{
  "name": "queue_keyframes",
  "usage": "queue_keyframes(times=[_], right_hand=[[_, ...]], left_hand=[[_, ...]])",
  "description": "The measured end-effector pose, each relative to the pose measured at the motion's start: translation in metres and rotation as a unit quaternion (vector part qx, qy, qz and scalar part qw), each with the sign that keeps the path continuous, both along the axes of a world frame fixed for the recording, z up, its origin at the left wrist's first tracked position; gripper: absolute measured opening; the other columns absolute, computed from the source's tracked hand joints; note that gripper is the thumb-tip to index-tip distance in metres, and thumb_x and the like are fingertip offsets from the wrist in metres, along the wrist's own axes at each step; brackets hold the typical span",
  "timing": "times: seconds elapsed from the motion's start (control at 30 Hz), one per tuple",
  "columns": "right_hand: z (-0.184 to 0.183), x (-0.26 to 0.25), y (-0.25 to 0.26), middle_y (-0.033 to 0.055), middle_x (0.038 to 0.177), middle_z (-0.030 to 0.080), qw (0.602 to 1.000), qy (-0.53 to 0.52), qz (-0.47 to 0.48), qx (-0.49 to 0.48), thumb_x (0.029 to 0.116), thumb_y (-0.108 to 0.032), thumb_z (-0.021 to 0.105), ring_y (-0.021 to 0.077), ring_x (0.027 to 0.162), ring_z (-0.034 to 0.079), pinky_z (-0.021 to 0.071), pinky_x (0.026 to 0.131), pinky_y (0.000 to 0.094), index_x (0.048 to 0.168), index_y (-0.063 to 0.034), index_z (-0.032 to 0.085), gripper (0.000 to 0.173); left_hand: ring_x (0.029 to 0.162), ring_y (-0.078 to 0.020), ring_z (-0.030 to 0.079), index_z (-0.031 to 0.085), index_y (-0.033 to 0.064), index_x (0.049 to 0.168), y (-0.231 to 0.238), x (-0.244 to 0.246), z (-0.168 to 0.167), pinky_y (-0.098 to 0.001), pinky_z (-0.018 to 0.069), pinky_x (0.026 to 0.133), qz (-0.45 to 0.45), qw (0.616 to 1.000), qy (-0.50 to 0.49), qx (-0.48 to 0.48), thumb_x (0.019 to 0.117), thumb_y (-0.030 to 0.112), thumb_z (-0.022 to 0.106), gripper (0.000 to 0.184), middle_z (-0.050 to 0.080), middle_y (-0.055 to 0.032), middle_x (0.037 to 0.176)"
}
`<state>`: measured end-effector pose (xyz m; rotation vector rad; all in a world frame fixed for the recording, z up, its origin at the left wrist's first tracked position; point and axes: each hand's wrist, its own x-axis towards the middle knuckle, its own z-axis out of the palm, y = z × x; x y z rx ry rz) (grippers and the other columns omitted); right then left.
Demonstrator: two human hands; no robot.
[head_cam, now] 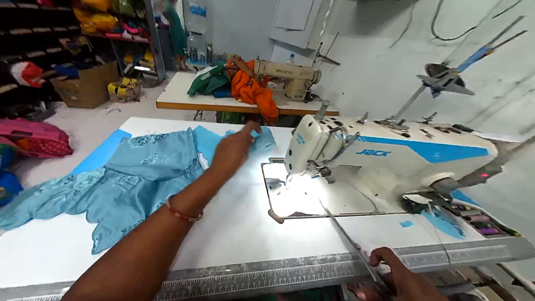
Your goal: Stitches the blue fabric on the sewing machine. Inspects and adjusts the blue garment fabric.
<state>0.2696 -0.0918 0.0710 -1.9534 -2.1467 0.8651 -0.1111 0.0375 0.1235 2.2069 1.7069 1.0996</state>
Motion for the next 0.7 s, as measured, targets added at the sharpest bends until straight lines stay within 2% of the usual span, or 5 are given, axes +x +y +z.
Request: queue_keyframes(times=[0.13, 0.47, 0.53, 0.63, 0.7], right_hand=[[0.011, 0.022, 0.014, 0.0330, 0.093, 0.068, 0.984, -0.174, 0.015, 0.024, 0.0867, -0.025, 0.080, 0.0576, 0.088, 0.066, 0.0484, 0.074, 0.0737, 0.128, 0.0032, 0.055, 0.056], [-0.002, 0.047, 0.075, 0.0447, 0.136, 0.048, 0.978, -0.136, 0.143, 0.072, 0.0913, 0.001, 0.067, 0.0670, 0.127, 0.043, 0.0353, 0.101, 0.0794, 0.140, 0.0064, 0.056, 0.050], [0.026, 0.033, 0.061, 0.0371, 0.130, 0.059, 0.961, -0.019, 0.187, 0.204, 0.1024, -0.013, 0.056, 0.0572, 0.122, 0.056, 0.0416, 0.100, 0.0736, 0.130, 0.0095, 0.063, 0.036], [0.073, -0.035, 0.015, 0.0002, 0.132, 0.068, 0.897, 0.299, 0.243, 0.219, 0.0985, -0.070, 0.042, 0.0144, 0.116, 0.068, 0.0590, 0.094, 0.0338, 0.146, -0.0182, 0.056, 0.072], [0.083, -0.085, -0.014, -0.0055, 0.112, 0.075, 0.847, 0.426, 0.270, 0.170, 0.0949, -0.060, 0.059, 0.0048, 0.095, 0.071, 0.0604, 0.079, 0.0218, 0.137, -0.0258, 0.064, 0.055]], left_hand=[[0.094, -0.0103, 0.067, 0.073, 0.0028, 0.105, -0.030, -0.027, 0.043, -0.0335, 0.0558, 0.087, -0.113, 0.980, -0.119, 0.116, 0.1037, 0.002, 0.046, 0.028, 0.073, -0.0057, 0.104], [0.116, -0.0059, 0.062, 0.058, 0.0099, 0.140, -0.170, -0.045, 0.101, -0.0200, 0.0576, 0.093, -0.425, 0.904, -0.042, 0.019, 0.0968, 0.022, 0.069, 0.046, 0.062, 0.0037, 0.129], [0.120, -0.0060, 0.057, 0.059, 0.0076, 0.140, -0.180, -0.029, 0.091, -0.0213, 0.0526, 0.099, -0.445, 0.895, -0.010, 0.005, 0.0973, 0.024, 0.066, 0.046, 0.062, 0.0023, 0.127], [0.118, -0.0083, 0.057, 0.061, 0.0023, 0.139, -0.186, 0.004, 0.071, -0.0222, 0.0509, 0.098, -0.474, 0.879, -0.026, -0.040, 0.0978, 0.014, 0.065, 0.043, 0.063, -0.0057, 0.128], [0.102, -0.0033, 0.062, 0.059, 0.0037, 0.136, -0.191, 0.017, 0.059, -0.0181, 0.0547, 0.085, -0.449, 0.890, -0.053, -0.061, 0.0960, 0.011, 0.068, 0.042, 0.063, -0.0050, 0.124]])
